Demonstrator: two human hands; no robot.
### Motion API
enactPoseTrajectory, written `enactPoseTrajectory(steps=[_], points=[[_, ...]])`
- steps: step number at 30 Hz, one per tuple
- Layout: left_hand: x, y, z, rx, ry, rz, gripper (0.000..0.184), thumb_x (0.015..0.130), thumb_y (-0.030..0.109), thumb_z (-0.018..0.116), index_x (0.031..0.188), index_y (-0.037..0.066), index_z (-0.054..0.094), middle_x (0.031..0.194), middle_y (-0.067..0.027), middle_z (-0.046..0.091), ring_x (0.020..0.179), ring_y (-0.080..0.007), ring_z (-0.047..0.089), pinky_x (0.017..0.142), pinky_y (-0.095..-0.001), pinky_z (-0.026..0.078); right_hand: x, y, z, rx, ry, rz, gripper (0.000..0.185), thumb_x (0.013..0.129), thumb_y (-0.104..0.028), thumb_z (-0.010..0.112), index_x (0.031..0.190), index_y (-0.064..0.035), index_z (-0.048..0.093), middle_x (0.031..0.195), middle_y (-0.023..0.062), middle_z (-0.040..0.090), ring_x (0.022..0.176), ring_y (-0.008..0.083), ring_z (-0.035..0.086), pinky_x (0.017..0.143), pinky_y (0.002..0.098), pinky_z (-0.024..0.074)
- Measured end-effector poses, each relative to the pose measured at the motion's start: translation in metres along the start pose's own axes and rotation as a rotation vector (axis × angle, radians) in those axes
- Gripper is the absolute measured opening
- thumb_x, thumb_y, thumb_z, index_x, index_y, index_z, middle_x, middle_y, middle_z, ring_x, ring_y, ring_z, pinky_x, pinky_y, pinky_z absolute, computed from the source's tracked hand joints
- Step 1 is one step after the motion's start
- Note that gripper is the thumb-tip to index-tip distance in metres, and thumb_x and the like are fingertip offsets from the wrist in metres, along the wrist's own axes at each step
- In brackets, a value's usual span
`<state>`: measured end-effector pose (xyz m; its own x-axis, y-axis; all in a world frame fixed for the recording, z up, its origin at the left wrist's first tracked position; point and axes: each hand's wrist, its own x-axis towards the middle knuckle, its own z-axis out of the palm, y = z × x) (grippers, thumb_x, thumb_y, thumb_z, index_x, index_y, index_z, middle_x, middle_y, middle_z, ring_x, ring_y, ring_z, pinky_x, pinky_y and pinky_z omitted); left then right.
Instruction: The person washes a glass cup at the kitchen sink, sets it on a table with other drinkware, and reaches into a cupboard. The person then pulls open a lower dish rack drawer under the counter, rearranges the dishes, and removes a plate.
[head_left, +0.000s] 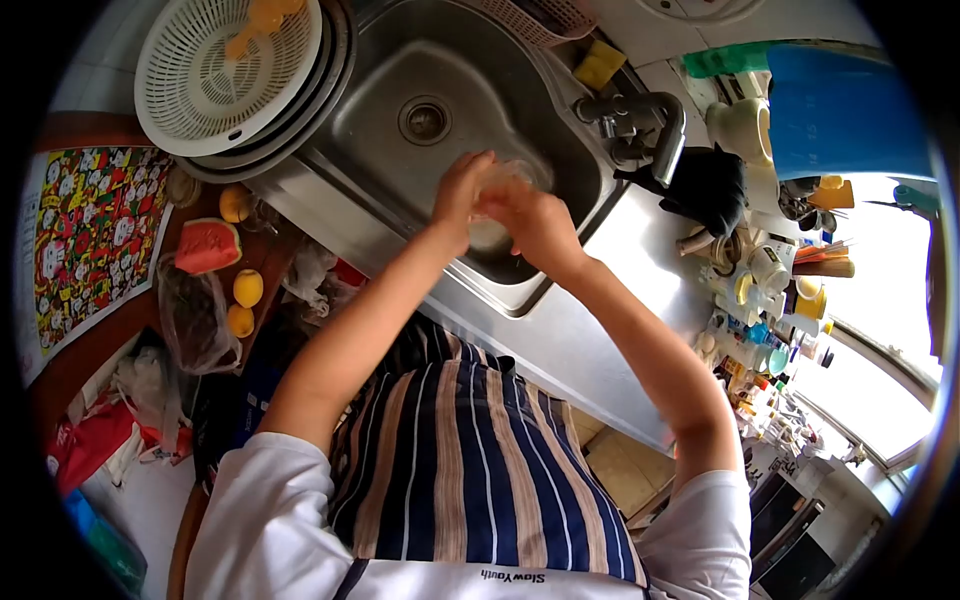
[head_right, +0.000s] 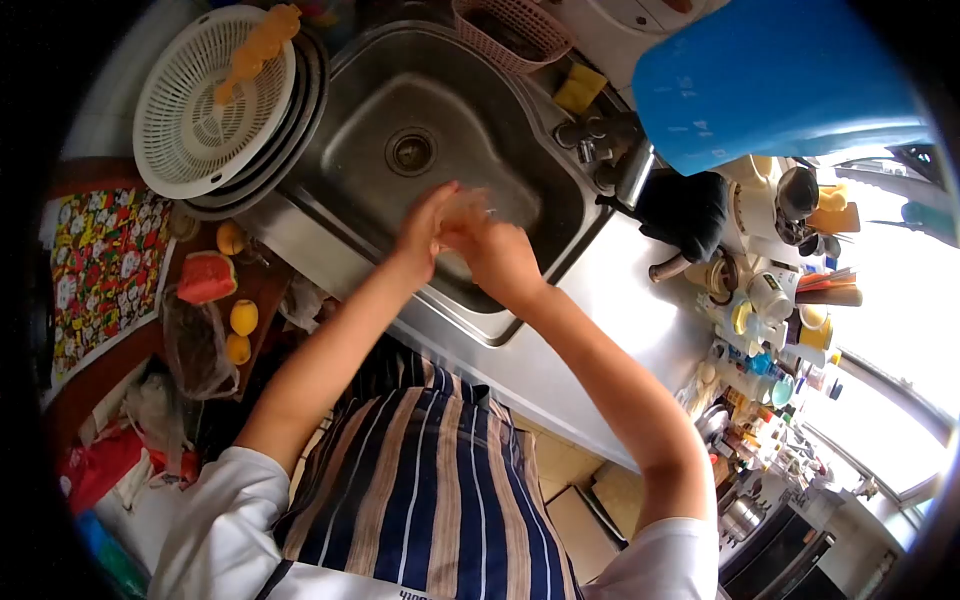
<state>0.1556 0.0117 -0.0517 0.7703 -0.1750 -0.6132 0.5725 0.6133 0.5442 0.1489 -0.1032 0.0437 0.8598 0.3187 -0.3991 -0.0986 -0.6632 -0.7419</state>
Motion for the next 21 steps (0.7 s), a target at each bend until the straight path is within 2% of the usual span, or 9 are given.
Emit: enactPoseTrajectory(steps=[4,7,8,10,11,16,18,19,21], points=[[-0.032,0.009,0.022,-0.058,0.218,0.026,0.029,0.087,0.044,0.055,0.093,0.017,0.061,0.082,-0.0004,0.065,0.063,-0.0096,0.056,0.058,-0.0206,0.045,0.004,-0.013,0.010,0.527,0.060,0.339,0.019,0.089,-0.015,0.058,0.103,-0.0039,0.055,0.086,0.0201,0.066,0.072,0.0362,0.064,0.061,0.0380,0.0523],[-0.015,0.016,0.003,-0.022,-0.005,-0.199,0.027,0.086,0.040,0.054,0.083,0.013,0.053,0.052,0.0011,0.048,0.037,-0.0079,0.035,0.035,-0.0213,0.027,-0.015,0.010,0.016,-0.156,0.024,0.022,0.018,0.089,-0.021,0.060,0.101,-0.0075,0.057,0.090,0.0122,0.066,0.073,0.0270,0.065,0.060,0.0340,0.0546],[-0.012,0.019,0.000,-0.021,-0.002,-0.197,0.027,0.086,0.040,0.054,0.083,0.013,0.053,0.052,0.0011,0.048,0.037,-0.0079,0.035,0.035,-0.0213,0.027,-0.016,0.025,0.002,-0.154,0.022,0.020,0.018,0.089,-0.021,0.060,0.101,-0.0075,0.057,0.090,0.0122,0.066,0.073,0.0270,0.065,0.060,0.0340,0.0546],[-0.007,0.028,-0.010,0.042,-0.288,-0.563,0.031,0.087,0.042,0.051,0.080,0.012,0.053,0.051,-0.0001,0.047,0.033,-0.0077,0.031,0.031,-0.0208,0.021,-0.003,0.040,-0.029,-0.544,-0.202,-0.712,0.018,0.086,-0.020,0.061,0.098,-0.0061,0.056,0.098,0.0091,0.064,0.085,0.0268,0.065,0.066,0.0354,0.0549],[-0.005,0.030,-0.011,0.039,-0.352,-0.661,0.034,0.089,0.041,0.045,0.078,0.010,0.054,0.051,-0.0017,0.048,0.031,-0.0071,0.026,0.029,-0.0203,0.014,0.004,0.027,-0.043,-0.642,-0.312,-0.798,0.019,0.083,-0.019,0.062,0.095,-0.0047,0.057,0.103,0.0066,0.061,0.095,0.0264,0.062,0.071,0.0351,0.0538],[0.002,0.036,-0.007,0.148,-0.411,-0.777,0.025,0.091,0.032,0.042,0.080,0.011,0.051,0.054,-0.0019,0.045,0.032,-0.0080,0.028,0.029,-0.0194,0.018,0.027,0.023,-0.035,-0.532,-0.239,-1.130,0.025,0.085,-0.026,0.061,0.088,-0.0018,0.057,0.098,0.0096,0.062,0.087,0.0286,0.062,0.071,0.0389,0.0522],[0.018,0.006,-0.018,-0.219,-0.282,-0.511,0.022,0.091,0.030,0.042,0.076,0.014,0.047,0.055,0.0001,0.043,0.034,-0.0083,0.030,0.030,-0.0210,0.020,0.007,0.024,0.001,-0.497,0.170,-0.398,0.021,0.089,-0.023,0.059,0.087,-0.0020,0.058,0.081,0.0142,0.061,0.077,0.0349,0.061,0.073,0.0450,0.0494],[-0.003,0.021,0.012,0.101,-0.015,-0.265,0.023,0.090,0.028,0.047,0.070,0.017,0.043,0.057,0.0034,0.042,0.037,-0.0079,0.029,0.033,-0.0225,0.020,0.011,0.021,0.027,-0.481,0.386,-0.156,0.027,0.095,-0.026,0.049,0.087,-0.0020,0.059,0.071,0.0175,0.061,0.071,0.0391,0.061,0.069,0.0460,0.0484],[-0.007,0.006,0.013,-0.097,0.062,-0.158,0.024,0.089,0.027,0.047,0.068,0.016,0.041,0.057,0.0026,0.042,0.040,-0.0077,0.030,0.035,-0.0228,0.020,0.026,-0.002,0.038,-0.308,0.414,0.196,0.041,0.098,-0.035,0.036,0.086,-0.0031,0.059,0.070,0.0184,0.064,0.070,0.0394,0.061,0.067,0.0470,0.0477]])
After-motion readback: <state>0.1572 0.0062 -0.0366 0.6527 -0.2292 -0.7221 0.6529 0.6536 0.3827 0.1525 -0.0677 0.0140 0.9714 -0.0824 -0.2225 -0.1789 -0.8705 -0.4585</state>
